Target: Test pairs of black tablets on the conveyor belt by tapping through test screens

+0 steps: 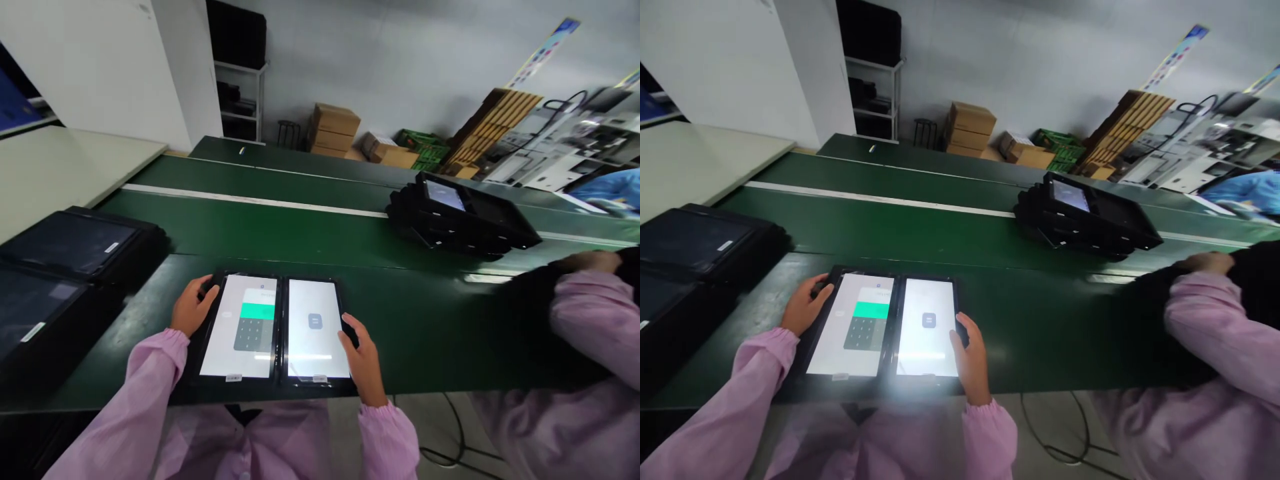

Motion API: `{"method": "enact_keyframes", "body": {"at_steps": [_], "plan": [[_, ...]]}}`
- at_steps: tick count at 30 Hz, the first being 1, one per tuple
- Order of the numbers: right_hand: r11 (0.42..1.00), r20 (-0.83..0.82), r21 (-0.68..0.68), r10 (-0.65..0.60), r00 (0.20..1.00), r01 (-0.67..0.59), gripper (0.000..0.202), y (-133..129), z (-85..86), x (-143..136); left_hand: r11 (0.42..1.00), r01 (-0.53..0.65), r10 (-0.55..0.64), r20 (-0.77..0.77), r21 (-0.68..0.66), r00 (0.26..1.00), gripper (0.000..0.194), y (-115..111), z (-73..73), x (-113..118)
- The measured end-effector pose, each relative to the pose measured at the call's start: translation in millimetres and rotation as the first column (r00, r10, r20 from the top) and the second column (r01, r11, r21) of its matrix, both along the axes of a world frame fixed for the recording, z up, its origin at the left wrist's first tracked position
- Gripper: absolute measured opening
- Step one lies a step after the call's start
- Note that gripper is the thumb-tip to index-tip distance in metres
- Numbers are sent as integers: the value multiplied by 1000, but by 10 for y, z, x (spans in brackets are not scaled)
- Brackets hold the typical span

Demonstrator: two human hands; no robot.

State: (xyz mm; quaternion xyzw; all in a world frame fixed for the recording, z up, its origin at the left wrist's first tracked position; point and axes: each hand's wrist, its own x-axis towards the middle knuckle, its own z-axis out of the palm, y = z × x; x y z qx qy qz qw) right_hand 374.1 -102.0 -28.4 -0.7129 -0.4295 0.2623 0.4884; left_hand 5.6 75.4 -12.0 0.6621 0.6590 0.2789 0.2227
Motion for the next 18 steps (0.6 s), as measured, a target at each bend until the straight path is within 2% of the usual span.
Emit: {"method": "enact_keyframes", "body": {"at_steps": [4,7,10,14,18], "plan": [[1000,0,18,-14,1000,14,50,264,59,141,992,129,-128,-135,2,983,79,-75,125,163],[993,-16,103,-50,999,52,51,525,80,161,959,281,-255,-310,41,916,93,-212,174,383],[984,-54,134,-110,992,116,50,664,50,114,932,360,-321,-394,28,861,98,-312,176,549],[982,-57,138,-120,991,127,47,665,-13,94,939,340,-308,-305,55,901,92,-227,215,579],[986,-51,125,-103,993,108,43,652,-30,137,965,226,-218,-73,134,973,71,29,226,506]]}}
